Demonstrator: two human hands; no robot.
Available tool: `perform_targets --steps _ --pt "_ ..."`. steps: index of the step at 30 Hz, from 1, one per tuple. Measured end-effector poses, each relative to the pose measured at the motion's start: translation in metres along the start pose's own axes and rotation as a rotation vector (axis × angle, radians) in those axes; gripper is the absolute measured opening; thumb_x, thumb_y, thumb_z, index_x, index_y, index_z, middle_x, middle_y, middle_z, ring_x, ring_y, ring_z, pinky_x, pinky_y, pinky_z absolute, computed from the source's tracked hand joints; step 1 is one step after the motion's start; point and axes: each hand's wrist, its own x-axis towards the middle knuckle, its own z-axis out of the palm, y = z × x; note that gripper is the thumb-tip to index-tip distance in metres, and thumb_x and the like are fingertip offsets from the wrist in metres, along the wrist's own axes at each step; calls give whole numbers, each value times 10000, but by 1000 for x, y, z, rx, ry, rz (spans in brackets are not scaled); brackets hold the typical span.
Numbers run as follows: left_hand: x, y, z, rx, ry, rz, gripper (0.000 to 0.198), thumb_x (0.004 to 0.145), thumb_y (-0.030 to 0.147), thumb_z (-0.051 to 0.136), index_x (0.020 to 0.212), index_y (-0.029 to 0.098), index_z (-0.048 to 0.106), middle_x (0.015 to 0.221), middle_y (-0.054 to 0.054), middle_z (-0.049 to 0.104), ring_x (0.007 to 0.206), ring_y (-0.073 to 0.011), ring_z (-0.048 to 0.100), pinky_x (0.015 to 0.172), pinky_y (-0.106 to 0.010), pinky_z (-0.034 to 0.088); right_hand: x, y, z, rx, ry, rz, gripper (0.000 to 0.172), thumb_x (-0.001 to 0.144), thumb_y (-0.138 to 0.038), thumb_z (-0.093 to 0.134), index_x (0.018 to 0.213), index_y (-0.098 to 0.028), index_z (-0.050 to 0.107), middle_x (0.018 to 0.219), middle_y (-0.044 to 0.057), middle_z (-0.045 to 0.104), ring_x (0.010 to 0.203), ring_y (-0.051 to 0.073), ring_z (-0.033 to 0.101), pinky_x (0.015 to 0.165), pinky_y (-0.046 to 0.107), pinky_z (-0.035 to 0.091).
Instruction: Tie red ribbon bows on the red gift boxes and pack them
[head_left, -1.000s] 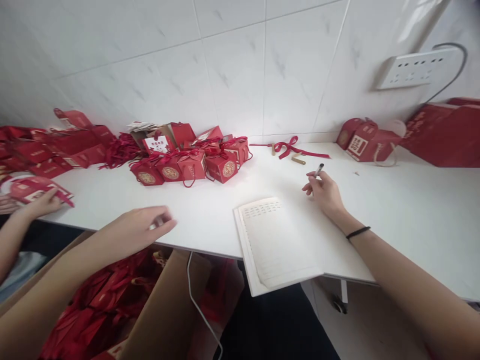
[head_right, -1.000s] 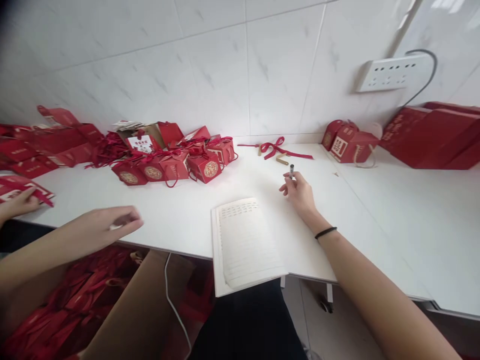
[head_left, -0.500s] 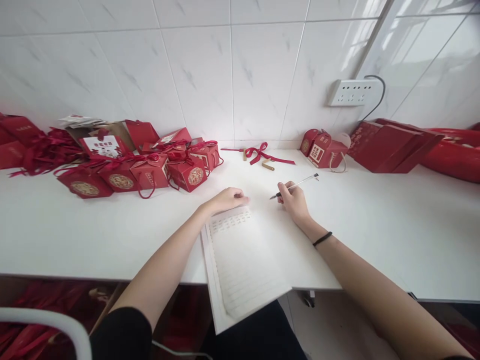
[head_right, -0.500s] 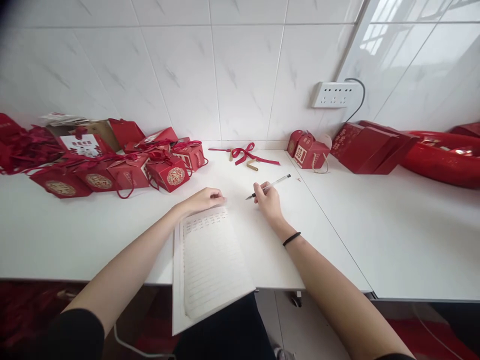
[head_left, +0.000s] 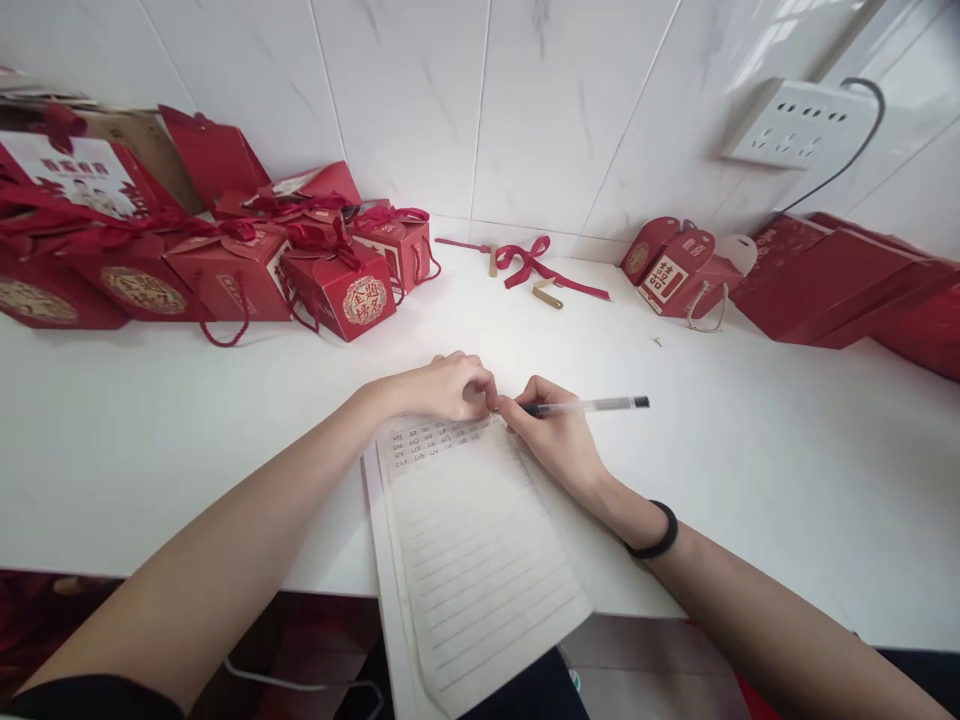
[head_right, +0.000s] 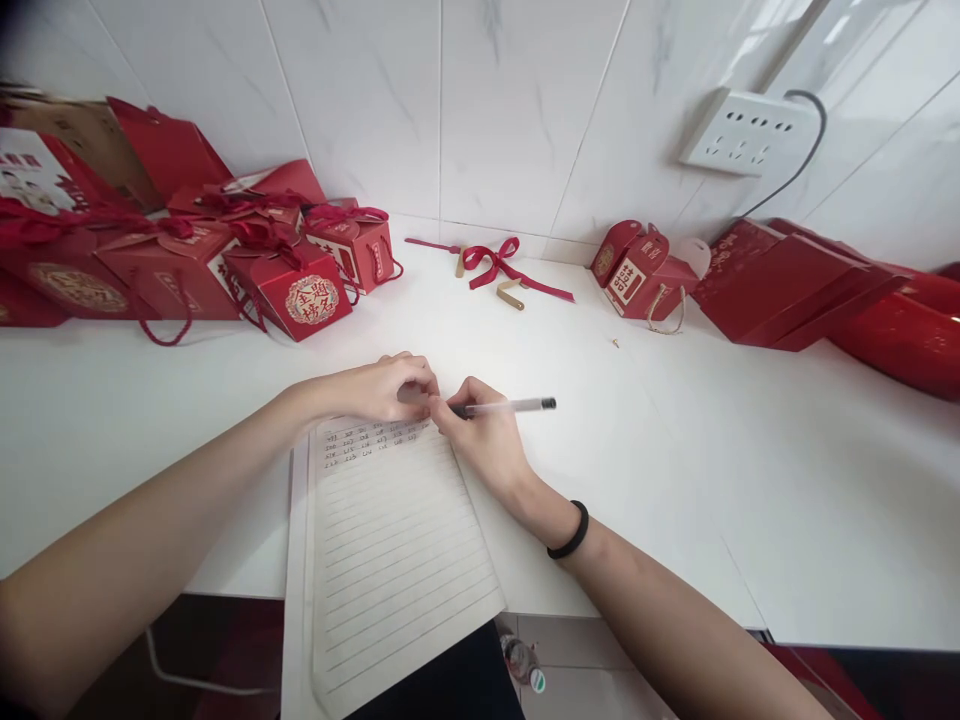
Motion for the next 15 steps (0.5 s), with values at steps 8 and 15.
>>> perform_targets --steps 8,15 --pt "3 2 2 -17 -27 -84 258 648 366 600 862 247 678 982 -29 582 1009 -238 483 901 -359 356 0 1 8 -182 -16 -104 297 737 -259 510 524 -194 315 482 -61 311 474 82 262 432 217 217" --pt "4 0 3 -6 -48 -96 323 645 432 602 917 271 667 998 -36 555 1020 -249 462 925 -397 350 0 0 7 -243 -24 -89 298 723 -265 510 524 -197 298 470 -63 297 465 81 251 423 217 202"
